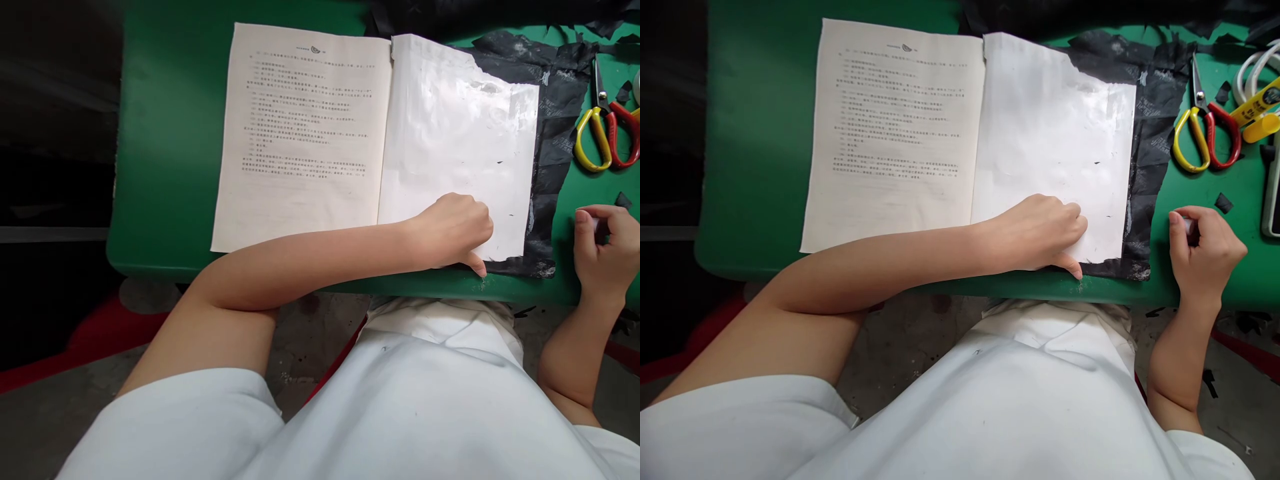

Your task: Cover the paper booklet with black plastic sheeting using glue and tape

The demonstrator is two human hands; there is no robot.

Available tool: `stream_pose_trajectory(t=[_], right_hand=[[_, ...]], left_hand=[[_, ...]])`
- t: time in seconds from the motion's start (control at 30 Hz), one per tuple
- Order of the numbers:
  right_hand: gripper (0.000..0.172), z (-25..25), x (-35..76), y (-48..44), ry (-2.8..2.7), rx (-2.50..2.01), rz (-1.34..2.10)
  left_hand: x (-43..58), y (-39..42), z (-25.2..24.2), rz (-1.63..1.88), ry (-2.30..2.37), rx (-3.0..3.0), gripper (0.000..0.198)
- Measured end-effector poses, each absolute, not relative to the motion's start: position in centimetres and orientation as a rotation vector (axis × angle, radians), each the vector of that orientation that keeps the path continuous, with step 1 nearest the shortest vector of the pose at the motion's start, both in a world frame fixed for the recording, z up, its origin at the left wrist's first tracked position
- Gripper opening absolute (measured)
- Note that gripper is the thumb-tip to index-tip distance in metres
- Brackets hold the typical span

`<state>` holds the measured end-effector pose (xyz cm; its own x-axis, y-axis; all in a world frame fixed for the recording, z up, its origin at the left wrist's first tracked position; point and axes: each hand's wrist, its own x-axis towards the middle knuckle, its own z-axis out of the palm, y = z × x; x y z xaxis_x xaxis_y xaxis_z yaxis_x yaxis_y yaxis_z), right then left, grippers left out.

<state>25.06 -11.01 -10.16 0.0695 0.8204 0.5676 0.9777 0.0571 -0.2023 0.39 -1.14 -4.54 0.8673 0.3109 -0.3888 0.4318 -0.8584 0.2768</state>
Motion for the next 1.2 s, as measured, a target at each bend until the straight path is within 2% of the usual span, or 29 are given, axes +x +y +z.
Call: stream_pose_trajectory(t=[0.17,0.43,0.73,0.87,1.07,1.2], right_hand=[[0.032,-10.2,25.2,-11.2,-1.792,-1.801,-0.344],[0.016,-10.3,25.2,-11.1,-1.767,-1.762,-0.454],[0.019,-10.2,25.2,-11.2,-1.76,-1.772,-0.472],[0.018,-9.6,24.5,-11.4,-1.865,-1.672,-0.332],[0.031,-8.7,23.2,-12.4,-1.926,-1.417,0.129],[0.045,-8.5,23.2,-13.0,-1.922,-1.315,0.296]], left_hand=[[0.4,-1.2,-4.7,-0.44,0.557,2.711,0.061],[0.4,-1.4,-5.0,-0.409,0.56,2.732,0.061],[0.4,-1.3,-5.1,-0.396,0.559,2.736,0.061],[0.4,-1.3,-5.3,-0.37,0.55,2.748,0.062],[0.4,-1.4,-5.3,-0.409,0.57,2.737,0.063],[0.4,-1.4,-5.2,-0.405,0.573,2.728,0.063]])
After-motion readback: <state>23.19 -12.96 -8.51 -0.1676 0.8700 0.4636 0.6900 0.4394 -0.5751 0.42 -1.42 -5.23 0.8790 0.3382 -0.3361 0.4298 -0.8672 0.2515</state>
